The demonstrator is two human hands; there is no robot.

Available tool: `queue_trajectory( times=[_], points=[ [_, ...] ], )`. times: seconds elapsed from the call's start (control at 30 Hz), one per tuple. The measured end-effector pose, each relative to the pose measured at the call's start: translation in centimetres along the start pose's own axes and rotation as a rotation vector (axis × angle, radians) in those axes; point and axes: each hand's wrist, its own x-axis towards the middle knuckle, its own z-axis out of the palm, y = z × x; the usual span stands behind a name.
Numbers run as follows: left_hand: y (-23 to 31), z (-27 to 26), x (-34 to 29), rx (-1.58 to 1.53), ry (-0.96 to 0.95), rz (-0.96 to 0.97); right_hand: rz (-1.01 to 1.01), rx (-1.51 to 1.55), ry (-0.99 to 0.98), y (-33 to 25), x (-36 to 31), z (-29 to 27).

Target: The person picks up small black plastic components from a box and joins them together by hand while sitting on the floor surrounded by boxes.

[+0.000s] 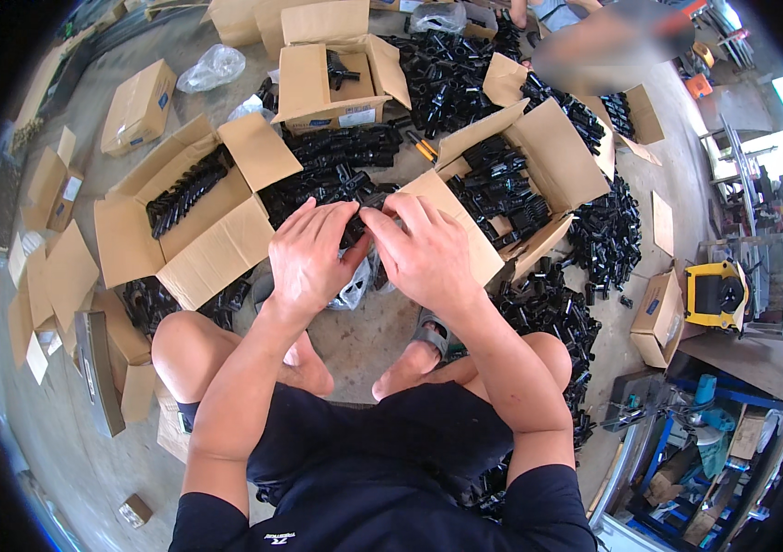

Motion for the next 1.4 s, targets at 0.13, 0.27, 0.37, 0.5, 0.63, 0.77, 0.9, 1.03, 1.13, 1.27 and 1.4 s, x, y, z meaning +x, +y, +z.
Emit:
queue_trajectory(
  times=[0.13, 0.27, 0.37, 0.5, 0.63, 0.77, 0.9, 1.03, 1.13, 1.27, 1.4],
  points=[
    [-0.2, -0.2, -0.3, 0.007, -0.009, -0.015, -0.003, 0.057, -0.046, 0.0, 0.0, 0.2],
    [0.1, -0.6, -0.1, -0.119, -0.074, -0.18, 0.077, 0.119, 0.053, 0.2, 0.5, 0.0],
    [0.5, -1.5, -0.1, -0.399, -0.166, -0.436, 0.324, 0.628, -0.009, 1.3, 0.5, -0.4],
    [1.1, -2.2, 0.3, -0.833, -0.276, -0.721, 0.678, 1.306, -0.184, 2.5, -0.6, -0.6],
    [0.9, -2.2, 0.3, -0.999, -0.325, -0.788, 0.724, 1.434, -0.145, 2.3, -1.1, 0.0],
    [1.0, -1.0, -0.2, -1.063, -0.15, -0.666, 0.734, 1.418, -0.081, 2.0, -1.0, 0.1],
    [0.6, -0.6, -0.5, -1.099, -0.137, -0.634, 0.726, 1.388, -0.054, 2.2, -1.2, 0.3],
    [0.7, -0.5, -0.6, -1.127, -0.187, -0.7, 0.728, 1.35, -0.036, 2.1, -1.5, 0.5],
    [0.9, -0.5, -0.5, -1.154, -0.203, -0.727, 0.723, 1.303, -0.04, 1.8, -1.5, 0.4],
    [1.4, -0.8, 0.1, -1.177, -0.179, -0.782, 0.759, 1.285, -0.028, 1.7, -1.2, 0.3],
    [0.2, 0.2, -0.4, -1.247, -0.006, -0.896, 0.821, 1.091, -0.061, 4.6, -0.3, 2.2]
  ],
)
